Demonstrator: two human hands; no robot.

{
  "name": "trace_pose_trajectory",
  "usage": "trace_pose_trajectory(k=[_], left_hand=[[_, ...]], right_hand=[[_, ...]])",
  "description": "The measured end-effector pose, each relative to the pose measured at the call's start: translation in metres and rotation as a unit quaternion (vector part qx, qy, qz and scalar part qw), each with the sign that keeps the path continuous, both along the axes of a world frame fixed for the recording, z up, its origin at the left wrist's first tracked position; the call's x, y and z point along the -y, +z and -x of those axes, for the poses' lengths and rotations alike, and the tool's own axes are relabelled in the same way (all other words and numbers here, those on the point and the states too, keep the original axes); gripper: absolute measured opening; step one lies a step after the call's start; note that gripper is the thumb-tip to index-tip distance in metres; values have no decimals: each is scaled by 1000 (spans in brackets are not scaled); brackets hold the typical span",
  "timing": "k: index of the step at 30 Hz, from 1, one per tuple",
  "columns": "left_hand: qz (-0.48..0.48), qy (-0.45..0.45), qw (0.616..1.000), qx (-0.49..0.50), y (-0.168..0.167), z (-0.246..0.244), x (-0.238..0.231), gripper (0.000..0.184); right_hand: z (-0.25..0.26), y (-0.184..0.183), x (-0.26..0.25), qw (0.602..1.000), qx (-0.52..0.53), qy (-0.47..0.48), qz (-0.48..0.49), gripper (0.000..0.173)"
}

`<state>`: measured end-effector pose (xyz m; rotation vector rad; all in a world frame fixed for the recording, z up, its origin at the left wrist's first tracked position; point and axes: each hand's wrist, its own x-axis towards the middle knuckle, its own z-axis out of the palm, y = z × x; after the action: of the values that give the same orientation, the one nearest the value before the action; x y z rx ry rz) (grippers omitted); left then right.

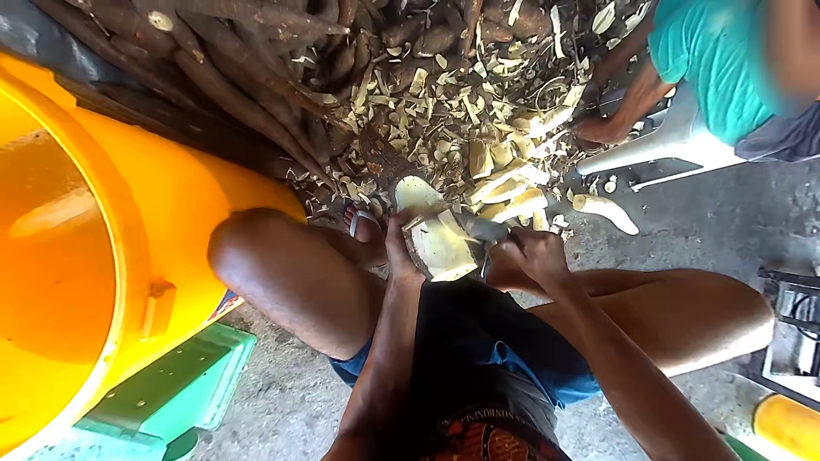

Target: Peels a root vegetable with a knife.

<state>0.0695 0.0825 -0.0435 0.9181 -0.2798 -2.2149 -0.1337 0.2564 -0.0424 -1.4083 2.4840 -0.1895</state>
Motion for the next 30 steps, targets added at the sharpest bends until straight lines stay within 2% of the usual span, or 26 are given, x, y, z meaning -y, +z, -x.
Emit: trace_pose_trajectory(k=[1,2,3,4,6,9,10,13,18,21,23,24,26,27,28,30], left_hand=[[-9,-2,1000,-3,0,-5,0,31],[-3,-8,1000,-2,1,-11,-1,34],[12,-15,1000,-2,4,-14,0,37],[25,-16,1000,-1,6,-12,3,38],[28,-12,999,19,10,-6,-3,34],[22,5,1000,-10,6,4,-2,26],[21,7,1000,-20,4,3,-4,26],[34,16,999,-18,-5,5,-7,34],[67,16,997,14,-7,10,-10,38],[127,38,984,116,-23,4,-9,38],[184,30,960,206,-42,-2,-9,59],[176,31,963,202,-41,-2,-9,57],[89,33,992,81,-23,3,-10,43],[65,21,997,35,-17,4,-10,46],[62,17,998,17,-14,5,-9,48],[83,26,996,13,-9,8,-10,39]], right_hand=[[10,3,5,989,68,-84,-98,66],[23,3,7,972,112,-153,-140,62],[30,3,5,965,134,-191,-118,63],[32,5,6,970,140,-192,-50,64],[16,26,8,976,170,-135,33,65],[-15,53,14,975,212,-14,63,76],[-30,57,11,970,230,0,73,78],[-73,62,-2,952,280,-25,117,76],[-97,49,-14,975,179,-27,129,79],[-96,47,-14,980,152,-11,125,81],[-95,48,-15,978,155,-2,139,80],[-94,49,-16,975,164,0,150,80],[-92,53,-14,969,184,1,167,79],[-92,55,-13,968,186,1,168,79],[-92,56,-11,969,184,2,163,78],[-92,50,-10,974,165,-2,153,79]])
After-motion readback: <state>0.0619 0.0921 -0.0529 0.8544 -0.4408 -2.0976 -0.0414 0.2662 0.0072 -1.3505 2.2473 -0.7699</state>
